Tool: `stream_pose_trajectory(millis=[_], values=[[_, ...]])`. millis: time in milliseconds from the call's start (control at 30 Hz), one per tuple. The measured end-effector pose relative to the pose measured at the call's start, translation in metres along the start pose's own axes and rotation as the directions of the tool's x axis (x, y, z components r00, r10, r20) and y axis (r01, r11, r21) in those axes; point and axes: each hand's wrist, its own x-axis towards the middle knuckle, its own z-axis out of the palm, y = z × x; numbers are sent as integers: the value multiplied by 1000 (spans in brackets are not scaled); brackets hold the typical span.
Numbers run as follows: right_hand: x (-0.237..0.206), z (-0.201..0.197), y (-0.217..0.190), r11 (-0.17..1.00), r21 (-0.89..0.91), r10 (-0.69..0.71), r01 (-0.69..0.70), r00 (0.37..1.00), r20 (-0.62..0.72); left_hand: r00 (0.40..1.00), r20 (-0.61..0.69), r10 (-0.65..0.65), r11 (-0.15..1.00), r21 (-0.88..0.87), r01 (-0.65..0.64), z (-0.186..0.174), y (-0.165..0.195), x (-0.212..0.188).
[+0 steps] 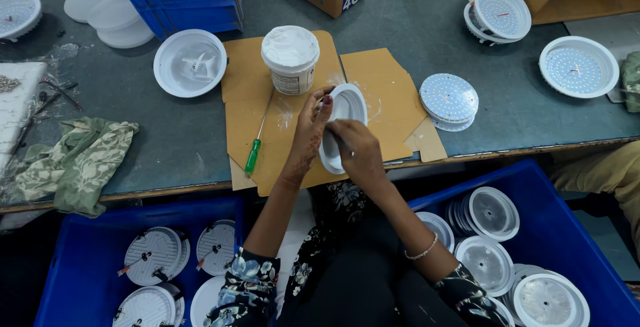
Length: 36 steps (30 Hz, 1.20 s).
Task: The person scoops a white compound from a tub and spreads it inside white circular LED housings using a small metal spatula. The person handles the housings one at a time, applies the compound to the interior surface, and places the finished units into a blue crate.
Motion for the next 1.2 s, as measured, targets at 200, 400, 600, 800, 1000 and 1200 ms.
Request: stream_pose_trajectory(millis=[200, 400, 600, 800, 1000, 1200], values=[[-29, -6, 18, 981, -39, -183, 190, 973, 138, 998, 41, -41, 992, -118, 46, -9, 1, 12], [-48, -14, 51, 975, 1, -218, 221, 959, 179, 994, 49, -99, 981, -162, 105, -13, 3, 17], [-44, -12, 74, 967, 70, 244, -247, 969, 46, 997, -31, -75, 996, -50, 73, -8, 4, 10], [-40, 11, 65, 969, -9, 246, -248, 966, -78, 995, -94, -36, 999, 10, 37, 11, -6, 4], [-56, 8, 20, 915, 25, 404, -404, 914, -43, 984, -144, 106, 994, -6, -109, 20, -8, -4], [-55, -3, -16, 842, 105, 521, -529, 848, 98, 973, -215, 80, 997, 32, -75, 23, -6, -20]])
